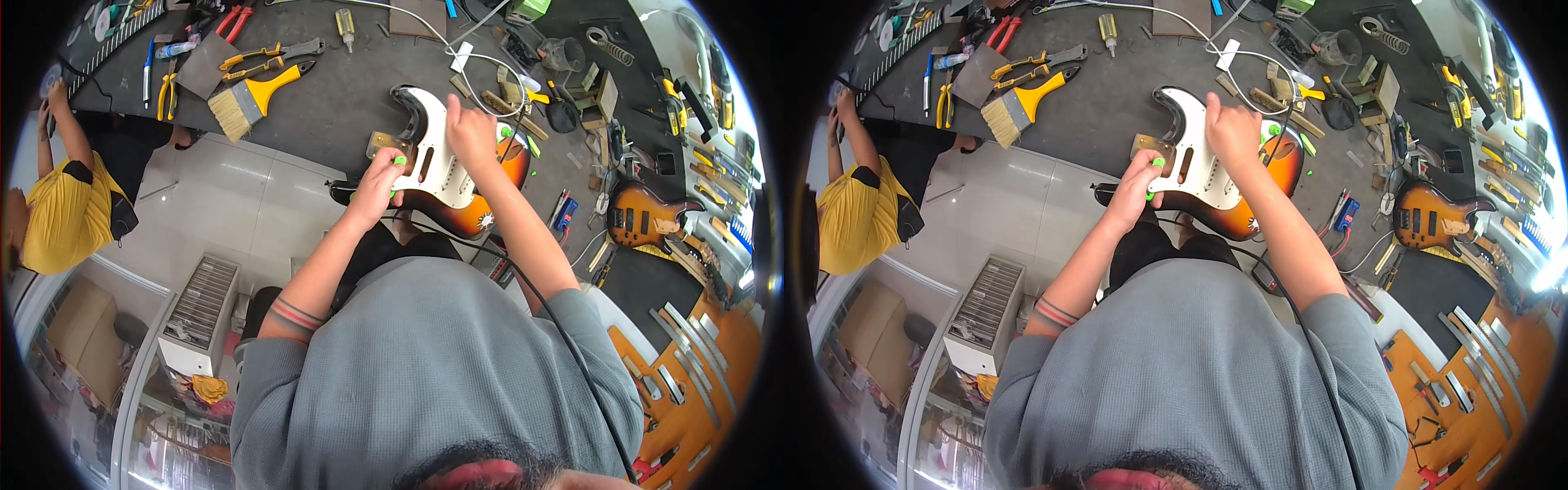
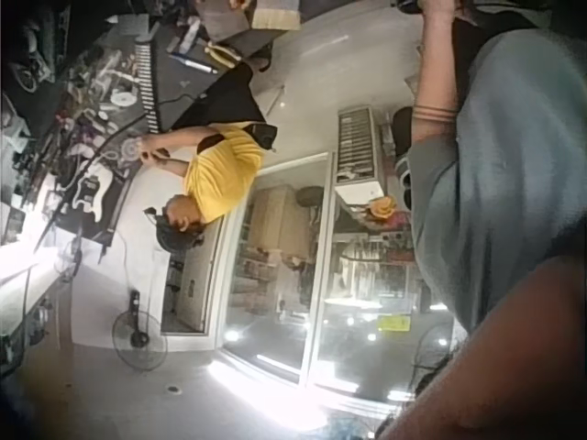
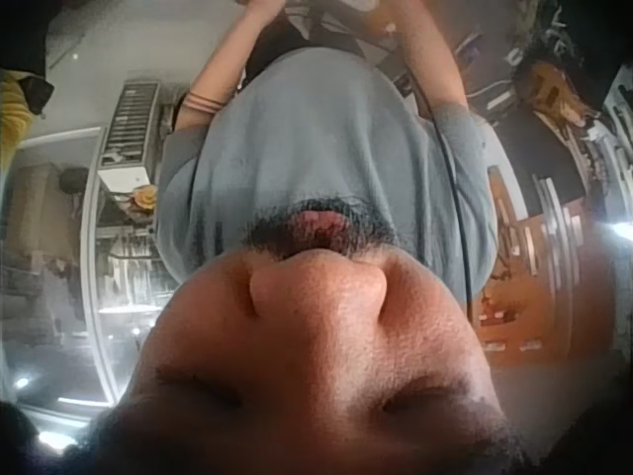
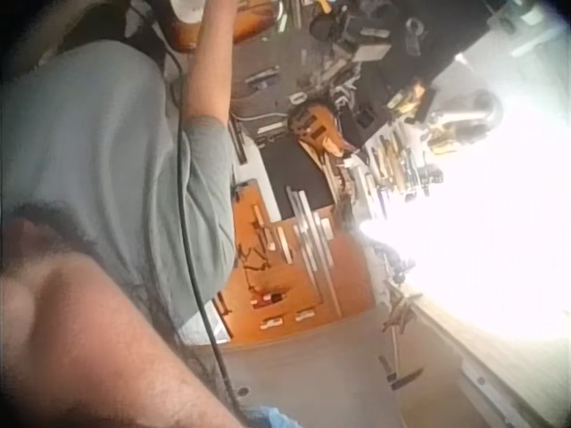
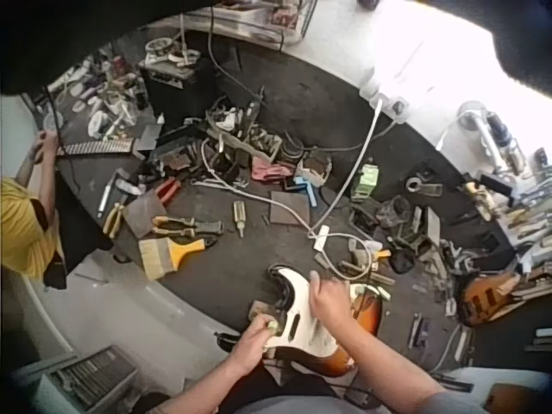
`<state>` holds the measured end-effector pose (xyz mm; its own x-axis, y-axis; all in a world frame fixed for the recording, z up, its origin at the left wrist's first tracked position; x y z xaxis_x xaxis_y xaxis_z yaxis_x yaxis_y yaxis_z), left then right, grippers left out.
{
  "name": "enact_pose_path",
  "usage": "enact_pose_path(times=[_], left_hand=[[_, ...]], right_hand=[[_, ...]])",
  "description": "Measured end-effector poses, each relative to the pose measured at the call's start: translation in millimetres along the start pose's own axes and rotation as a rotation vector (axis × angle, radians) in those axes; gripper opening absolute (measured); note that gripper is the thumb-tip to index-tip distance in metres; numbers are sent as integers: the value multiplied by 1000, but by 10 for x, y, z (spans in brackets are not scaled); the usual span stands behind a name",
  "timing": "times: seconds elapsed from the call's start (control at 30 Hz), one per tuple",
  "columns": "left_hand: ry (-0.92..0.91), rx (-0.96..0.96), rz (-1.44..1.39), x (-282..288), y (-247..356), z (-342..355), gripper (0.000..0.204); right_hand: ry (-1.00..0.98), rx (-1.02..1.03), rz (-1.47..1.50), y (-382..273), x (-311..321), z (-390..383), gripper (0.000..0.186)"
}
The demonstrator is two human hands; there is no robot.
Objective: The person handles guitar pickups, covers, and a guitar body on a workbench, then tests the electronic components on a guitar pickguard using a multimeter with probes.
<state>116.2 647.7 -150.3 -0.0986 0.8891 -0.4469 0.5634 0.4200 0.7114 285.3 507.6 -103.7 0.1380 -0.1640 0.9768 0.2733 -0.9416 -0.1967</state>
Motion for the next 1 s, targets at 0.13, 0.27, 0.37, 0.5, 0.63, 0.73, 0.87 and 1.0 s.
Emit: enact_pose_path(times=[0.13, 0.27, 0.37, 0.5, 0.63, 0.73, 0.87, 1.0], left_hand=[[123, -88, 385, 130, 125, -78, 23], [201, -149, 534, 212, 185, -68, 35], [220, -142, 517, 237, 202, -54, 34], [290, -136, 843, 145, 337, -118, 28], [351, -162, 830, 166, 344, -171, 32], [408, -336, 921, 153, 389, -185, 30], [435, -78, 695, 151, 282, -219, 28], [531, -160, 664, 206, 234, -286, 27]], right_hand=[[67, 20, 20, -119, 52, -22, 58], [52, -4, 88, 2, 88, 14, 53], [-125, -79, 168, 236, 31, -16, 39], [119, -19, 646, 579, 549, -147, 14], [403, -151, 623, 1306, 1190, -467, 10], [356, -292, 349, 2191, 1008, -624, 15], [151, -205, 91, 2541, 486, -741, 26], [71, -156, 135, 2530, 267, -774, 29]])
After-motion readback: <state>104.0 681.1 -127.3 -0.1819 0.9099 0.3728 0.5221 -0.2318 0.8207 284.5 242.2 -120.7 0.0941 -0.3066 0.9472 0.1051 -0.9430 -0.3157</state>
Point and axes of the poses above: each hand's wrist, its own z-axis towards the middle knuckle, its own x-axis out of the back of the hand, y = z × x, the point moved 10 cm from there along z, towards the middle knuckle, and after that the axes turned 6 degrees about z, right-handed, at the moved point
